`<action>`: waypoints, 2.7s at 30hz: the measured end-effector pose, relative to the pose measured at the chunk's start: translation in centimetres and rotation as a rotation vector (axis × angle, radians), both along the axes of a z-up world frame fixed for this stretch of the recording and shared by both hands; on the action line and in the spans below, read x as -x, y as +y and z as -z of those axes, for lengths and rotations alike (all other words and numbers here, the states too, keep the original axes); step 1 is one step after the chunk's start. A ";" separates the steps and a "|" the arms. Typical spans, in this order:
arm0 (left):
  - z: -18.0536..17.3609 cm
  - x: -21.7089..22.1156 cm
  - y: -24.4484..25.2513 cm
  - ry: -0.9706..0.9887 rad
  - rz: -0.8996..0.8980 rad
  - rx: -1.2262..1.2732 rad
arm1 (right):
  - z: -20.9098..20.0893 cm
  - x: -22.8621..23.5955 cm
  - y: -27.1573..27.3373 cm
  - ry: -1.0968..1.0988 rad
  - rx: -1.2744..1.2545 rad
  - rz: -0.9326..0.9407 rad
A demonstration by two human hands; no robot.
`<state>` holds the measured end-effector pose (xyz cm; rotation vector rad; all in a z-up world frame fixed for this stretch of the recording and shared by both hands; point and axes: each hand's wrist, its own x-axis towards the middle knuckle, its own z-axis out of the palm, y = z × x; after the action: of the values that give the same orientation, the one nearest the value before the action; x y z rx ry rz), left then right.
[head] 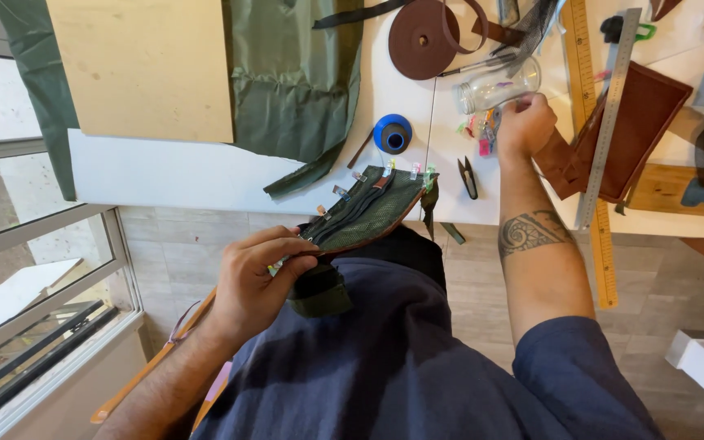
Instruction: Assembling a leather bag by aligning internal components and securing them with clips
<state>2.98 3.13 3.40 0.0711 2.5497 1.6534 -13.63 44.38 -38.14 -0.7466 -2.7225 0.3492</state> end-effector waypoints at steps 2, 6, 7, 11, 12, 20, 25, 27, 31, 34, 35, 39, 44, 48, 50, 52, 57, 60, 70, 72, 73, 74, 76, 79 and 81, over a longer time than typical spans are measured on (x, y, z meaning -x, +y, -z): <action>-0.2 -0.1 -0.2 0.002 -0.009 -0.019 | -1.0 -0.2 -1.1 0.019 -0.013 -0.013; 0.0 -0.2 -0.8 -0.006 -0.016 -0.040 | 1.3 -0.4 0.1 0.009 -0.032 -0.008; -0.1 -0.5 -0.8 -0.011 -0.016 -0.041 | 1.1 -0.7 0.0 0.004 -0.033 -0.008; -0.3 -0.2 -1.1 -0.013 0.000 -0.061 | -0.1 -0.7 -0.3 0.006 0.076 0.047; -0.3 -0.1 -1.2 -0.012 0.013 -0.066 | -0.6 -0.9 -0.3 -0.007 0.084 0.032; 0.1 0.1 -1.8 0.035 0.044 -0.082 | 0.6 -3.9 3.4 0.141 0.347 -0.009; -0.1 0.2 -1.4 0.051 0.065 -0.111 | -22.4 -8.3 -6.1 0.265 1.191 -0.120; 0.4 0.4 -1.2 0.056 0.102 -0.139 | -31.5 -10.0 -10.4 0.005 1.309 -0.436; 0.6 0.5 -1.0 0.074 0.166 -0.131 | -38.8 -9.8 -15.5 -0.229 1.385 -0.915; 0.3 0.6 -0.6 0.100 0.202 -0.102 | -40.7 -8.7 -18.2 -0.416 1.245 -1.148; 0.4 0.5 -0.5 0.111 0.223 -0.094 | -40.9 -8.6 -18.6 -0.478 1.218 -1.163; 0.5 0.5 -0.3 0.173 0.261 -0.075 | -41.9 -8.0 -19.4 -0.602 1.157 -1.212; 1.4 0.2 -0.3 0.178 0.259 -0.082 | -43.0 -7.8 -19.7 -0.656 1.059 -1.234; 2.1 0.3 -0.3 0.167 0.248 -0.100 | -43.6 -7.8 -20.1 -0.678 0.973 -1.248; 2.1 0.4 -0.3 0.172 0.246 -0.098 | -43.5 -7.8 -20.4 -0.675 0.959 -1.244; 2.2 0.4 -0.2 0.176 0.245 -0.096 | -43.3 -7.8 -20.4 -0.674 0.948 -1.238; 2.1 0.7 -0.2 0.163 0.243 -0.137 | -42.6 -7.8 -20.0 -0.647 0.955 -1.313; 1.7 1.3 -0.3 0.093 0.252 -0.190 | -42.2 -8.7 -19.9 -0.505 1.053 -1.343; 1.2 1.9 -2.2 -0.086 0.299 -0.387 | -38.3 -11.9 -18.8 -0.265 1.330 -1.041; 1.1 2.1 -1.9 0.004 0.305 -0.347 | -37.8 -12.1 -18.9 -0.232 1.356 -1.008; 1.2 2.0 -1.6 0.006 0.304 -0.346 | -37.7 -12.2 -18.9 -0.231 1.357 -1.011; 1.3 1.9 -1.3 0.027 0.294 -0.333 | -37.7 -12.3 -18.8 -0.230 1.356 -1.003; 1.8 1.7 -0.9 0.047 0.283 -0.322 | -37.5 -12.6 -18.8 -0.231 1.355 -0.995; 2.6 1.4 -0.6 0.034 0.233 -0.325 | -37.4 -13.0 -18.8 -0.235 1.427 -0.940; 2.7 1.3 -0.4 0.047 0.208 -0.276 | -37.5 -13.3 -19.1 -0.191 1.427 -0.940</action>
<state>1.69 2.74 0.67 0.3856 2.2363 1.9230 -0.30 25.27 -0.60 0.4309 -2.3854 2.5760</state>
